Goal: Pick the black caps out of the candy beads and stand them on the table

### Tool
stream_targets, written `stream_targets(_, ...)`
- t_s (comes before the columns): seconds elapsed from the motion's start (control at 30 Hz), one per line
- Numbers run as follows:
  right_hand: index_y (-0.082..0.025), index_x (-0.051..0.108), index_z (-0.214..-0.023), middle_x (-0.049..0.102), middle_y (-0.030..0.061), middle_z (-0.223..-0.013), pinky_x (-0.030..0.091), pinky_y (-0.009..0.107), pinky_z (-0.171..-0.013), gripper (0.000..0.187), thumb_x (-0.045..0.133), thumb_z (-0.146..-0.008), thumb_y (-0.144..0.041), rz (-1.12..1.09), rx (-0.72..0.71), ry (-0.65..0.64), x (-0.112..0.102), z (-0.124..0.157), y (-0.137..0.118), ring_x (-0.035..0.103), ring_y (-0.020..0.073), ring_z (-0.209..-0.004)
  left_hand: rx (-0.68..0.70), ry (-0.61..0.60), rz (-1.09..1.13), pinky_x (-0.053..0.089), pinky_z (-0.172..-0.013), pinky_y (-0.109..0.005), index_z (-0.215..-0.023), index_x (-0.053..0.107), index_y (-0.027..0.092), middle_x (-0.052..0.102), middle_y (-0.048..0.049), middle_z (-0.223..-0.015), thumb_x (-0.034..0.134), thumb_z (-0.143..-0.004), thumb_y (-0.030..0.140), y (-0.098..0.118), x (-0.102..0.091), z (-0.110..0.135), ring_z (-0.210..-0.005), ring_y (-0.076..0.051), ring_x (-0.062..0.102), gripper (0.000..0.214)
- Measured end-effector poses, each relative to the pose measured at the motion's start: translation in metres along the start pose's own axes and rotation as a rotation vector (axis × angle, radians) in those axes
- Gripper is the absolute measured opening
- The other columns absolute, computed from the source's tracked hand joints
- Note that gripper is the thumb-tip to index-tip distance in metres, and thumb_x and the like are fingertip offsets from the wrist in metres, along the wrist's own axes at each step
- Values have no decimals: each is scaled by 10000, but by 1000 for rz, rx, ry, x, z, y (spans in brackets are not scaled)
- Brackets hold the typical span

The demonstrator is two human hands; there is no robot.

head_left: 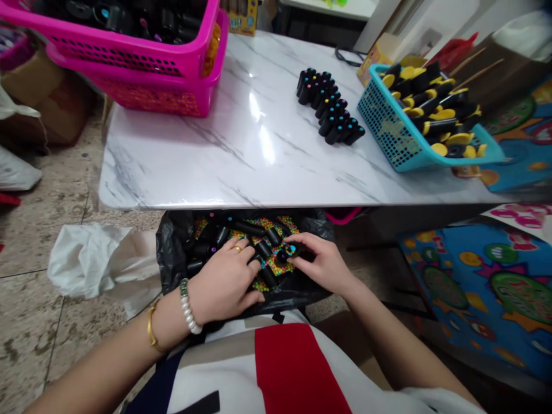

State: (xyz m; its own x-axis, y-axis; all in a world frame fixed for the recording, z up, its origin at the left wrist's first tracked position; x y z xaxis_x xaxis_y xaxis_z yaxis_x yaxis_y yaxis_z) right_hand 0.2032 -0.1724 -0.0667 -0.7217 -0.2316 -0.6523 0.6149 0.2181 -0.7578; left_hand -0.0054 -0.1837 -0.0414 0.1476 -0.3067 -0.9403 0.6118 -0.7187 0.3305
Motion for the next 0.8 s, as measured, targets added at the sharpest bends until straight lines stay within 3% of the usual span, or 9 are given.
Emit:
stream_targets(0.1, -240, 657, -1072, 693, 37, -1031, 567, 306, -778, 301, 592, -795, -143, 21, 53, 65, -1, -4, -2, 676, 187, -885, -13, 77, 3, 407, -994, -476, -1001, 646, 117, 596, -140, -1005, 594, -881, 455, 2, 4, -24, -1046, -317, 521, 363)
stream_targets(0.23, -230, 644, -1072, 686, 34, -1027, 571, 278, -725, 285, 607, -800, -153, -23, 99, 93, 2, 0, 1, 679, 163, -812, 52, 120, -8, 443, -890, -437, -1009, 651, 91, 593, -136, -997, 620, -872, 414, 11, 26, -58, -1004, -312, 524, 353)
stream_targets(0.37, -237, 601, -1136, 686, 23, -1050, 575, 282, -749, 317, 623, -826, -179, -54, 98, 123, 1, 8, 10, 681, 154, -800, 30, 70, -61, 445, -799, -422, -869, 648, 102, 591, -127, -915, 539, -896, 236, 11, 32, -55, -938, -300, 532, 175)
stream_targets(0.5, -208, 626, -1134, 676, 66, -1092, 524, 366, -904, 329, 567, -836, -83, 348, -104, -121, 17, 8, 6, 619, 229, -1011, -125, 96, -129, 442, -792, -434, -888, 610, 113, 569, -125, -921, 550, -853, 209, 1, 7, -32, -909, -303, 517, 119)
stream_targets(0.63, -164, 679, -1031, 654, 112, -969, 503, 385, -838, 200, 521, -914, -129, 728, -179, -310, 39, 1, 1, 566, 263, -933, -233, 105, -178, 439, -803, -439, -882, 569, 140, 550, -114, -927, 579, -807, 195, -3, -6, -24, -911, -305, 505, 93)
stream_targets(0.73, -159, 687, -994, 646, 104, -925, 497, 375, -815, 190, 503, -944, -163, 753, -246, -367, 46, -2, -3, 561, 247, -885, -252, 91, -141, 437, -826, -441, -930, 552, 146, 560, -106, -947, 570, -808, 177, -3, 1, -23, -923, -302, 506, 127)
stream_targets(0.8, -161, 687, -1035, 657, 100, -953, 503, 369, -822, 209, 511, -927, -127, 651, -252, -380, 44, -1, -2, 573, 237, -899, -258, 89, -103, 434, -845, -439, -947, 542, 148, 567, -101, -945, 544, -827, 161, -5, 6, -22, -933, -297, 506, 121)
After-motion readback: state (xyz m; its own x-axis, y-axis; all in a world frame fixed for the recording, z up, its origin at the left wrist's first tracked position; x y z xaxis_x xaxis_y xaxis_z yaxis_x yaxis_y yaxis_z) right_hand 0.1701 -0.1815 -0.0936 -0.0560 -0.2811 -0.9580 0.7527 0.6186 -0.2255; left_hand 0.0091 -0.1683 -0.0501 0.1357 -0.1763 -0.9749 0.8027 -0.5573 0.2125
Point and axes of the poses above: each hand's wrist, its own z-axis away from the middle knuckle, its own x-axis out of the palm, y = z × x, the point moved 4 cm from there along -z, towards the middle knuckle
